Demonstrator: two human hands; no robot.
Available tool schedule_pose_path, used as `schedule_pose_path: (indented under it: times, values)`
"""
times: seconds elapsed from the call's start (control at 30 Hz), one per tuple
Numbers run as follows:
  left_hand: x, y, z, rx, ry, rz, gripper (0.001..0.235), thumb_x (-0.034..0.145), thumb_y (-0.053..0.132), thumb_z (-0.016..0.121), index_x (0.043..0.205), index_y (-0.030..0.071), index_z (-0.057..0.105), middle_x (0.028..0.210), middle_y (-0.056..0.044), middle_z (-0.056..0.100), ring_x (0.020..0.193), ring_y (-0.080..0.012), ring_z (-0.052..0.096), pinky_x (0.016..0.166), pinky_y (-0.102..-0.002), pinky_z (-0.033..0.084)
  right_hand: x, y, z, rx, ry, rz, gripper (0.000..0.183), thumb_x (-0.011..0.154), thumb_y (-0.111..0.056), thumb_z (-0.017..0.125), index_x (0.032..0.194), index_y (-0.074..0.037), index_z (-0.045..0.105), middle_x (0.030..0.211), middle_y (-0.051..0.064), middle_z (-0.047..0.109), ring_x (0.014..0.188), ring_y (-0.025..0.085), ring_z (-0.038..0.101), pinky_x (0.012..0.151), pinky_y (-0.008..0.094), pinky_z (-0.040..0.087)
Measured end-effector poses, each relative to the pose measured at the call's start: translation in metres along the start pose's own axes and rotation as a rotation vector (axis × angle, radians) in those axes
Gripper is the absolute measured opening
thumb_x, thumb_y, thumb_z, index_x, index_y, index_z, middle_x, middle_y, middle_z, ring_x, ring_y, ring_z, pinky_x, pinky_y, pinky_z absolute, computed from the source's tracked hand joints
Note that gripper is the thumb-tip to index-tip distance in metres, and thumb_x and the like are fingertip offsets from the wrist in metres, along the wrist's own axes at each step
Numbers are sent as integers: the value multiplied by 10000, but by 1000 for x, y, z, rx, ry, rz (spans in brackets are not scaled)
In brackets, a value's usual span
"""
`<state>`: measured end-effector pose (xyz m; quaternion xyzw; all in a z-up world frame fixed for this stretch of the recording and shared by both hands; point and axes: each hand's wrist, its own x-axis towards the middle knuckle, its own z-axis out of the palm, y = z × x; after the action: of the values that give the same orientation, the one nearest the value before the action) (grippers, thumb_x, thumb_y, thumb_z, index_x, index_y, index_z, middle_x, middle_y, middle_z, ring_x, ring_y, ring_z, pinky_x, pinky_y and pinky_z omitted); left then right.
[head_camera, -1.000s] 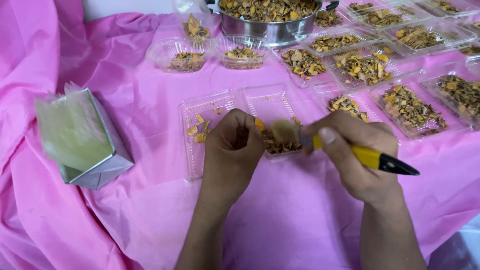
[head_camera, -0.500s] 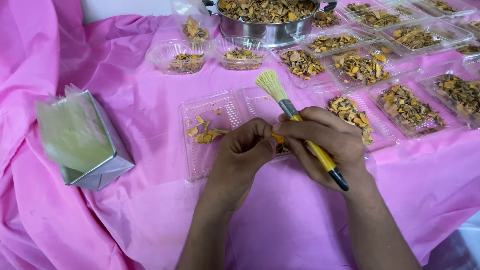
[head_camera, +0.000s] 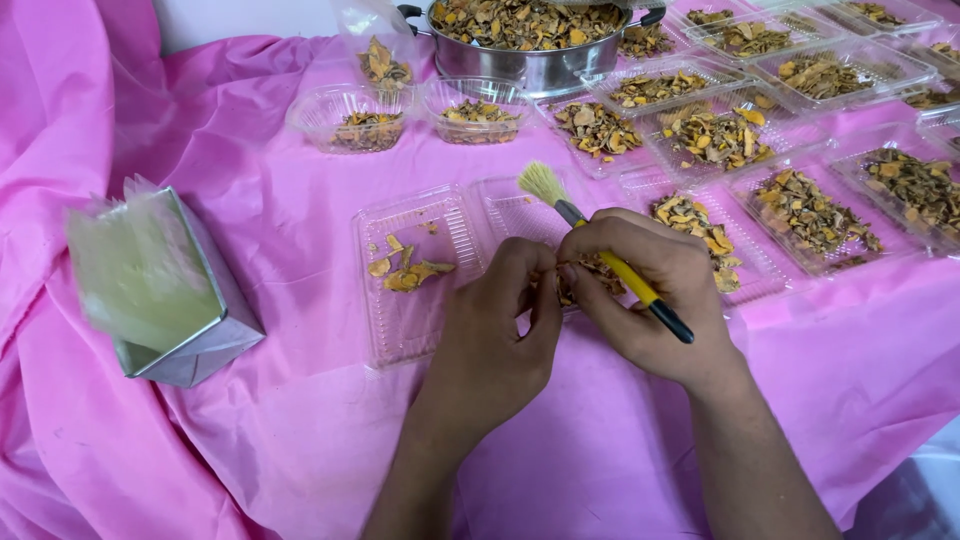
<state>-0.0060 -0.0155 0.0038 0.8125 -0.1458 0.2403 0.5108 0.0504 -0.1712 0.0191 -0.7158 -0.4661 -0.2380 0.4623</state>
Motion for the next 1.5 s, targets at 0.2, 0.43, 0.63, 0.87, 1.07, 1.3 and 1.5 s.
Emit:
schedule_pose_path:
  times: [0.2, 0.43, 0.63, 0.87, 1.07, 1.3, 1.5]
  values:
    - [1, -3, 2, 51, -56, -36, 39, 980, 107, 534, 975, 88, 501, 817, -34, 622, 665, -179, 566, 624, -360, 459, 0, -3, -1, -32, -19, 43, 104, 904, 33, 636, 951, -54, 667, 791, 49, 658, 648, 156, 619, 640, 271, 474]
    - [1, -13, -2, -297, 169, -217, 222, 945, 15, 615, 789, 147, 528, 612, 78, 404, 542, -17, 333, 465, -233, 261, -21, -19, -17, 5, 197, 32, 212, 972, -74, 594, 1140, 49, 634, 1046, 175, 745, 834, 216, 768, 729, 267, 630]
    - [3, -17, -6, -487, 185, -204, 209, 962, -13, 568, 800, 114, 531, 727, -1, 566, 654, -68, 510, 551, -229, 391, -20, -18, -26, -86, -27, 65, 197, 906, -106, 616, 1070, -62, 715, 963, 50, 786, 735, 141, 773, 683, 230, 589]
    - [4, -14, -7, -427, 239, -247, 189, 945, 15, 640, 807, 130, 579, 626, 60, 507, 553, -18, 375, 472, -227, 289, -19, -23, -25, -100, -118, 61, 241, 939, -199, 580, 1117, -92, 701, 985, 42, 809, 828, 155, 825, 745, 254, 626]
    - [10, -15, -23, 126, 371, -371, 187, 863, 18, 558, 794, 149, 442, 599, 10, 447, 560, -139, 419, 536, -355, 356, -10, -5, -25, 31, 85, 271, 156, 977, -21, 595, 1031, 16, 737, 942, 109, 760, 895, 176, 739, 973, 278, 584]
    - [14, -27, -26, 354, 283, -492, 276, 1075, 195, 373, 838, 74, 448, 758, -103, 553, 695, -302, 519, 649, -492, 368, 20, 37, -20, -138, -280, 150, 324, 942, 62, 520, 1089, -107, 755, 971, 55, 646, 862, 193, 649, 799, 307, 475]
    - [0, -7, -27, 300, 369, -165, 225, 1004, 75, 480, 790, 90, 414, 756, -64, 502, 698, -251, 469, 653, -441, 351, 37, 55, -24, -281, -505, 180, 279, 825, -6, 737, 1098, -54, 765, 902, 50, 635, 846, 227, 614, 748, 345, 441]
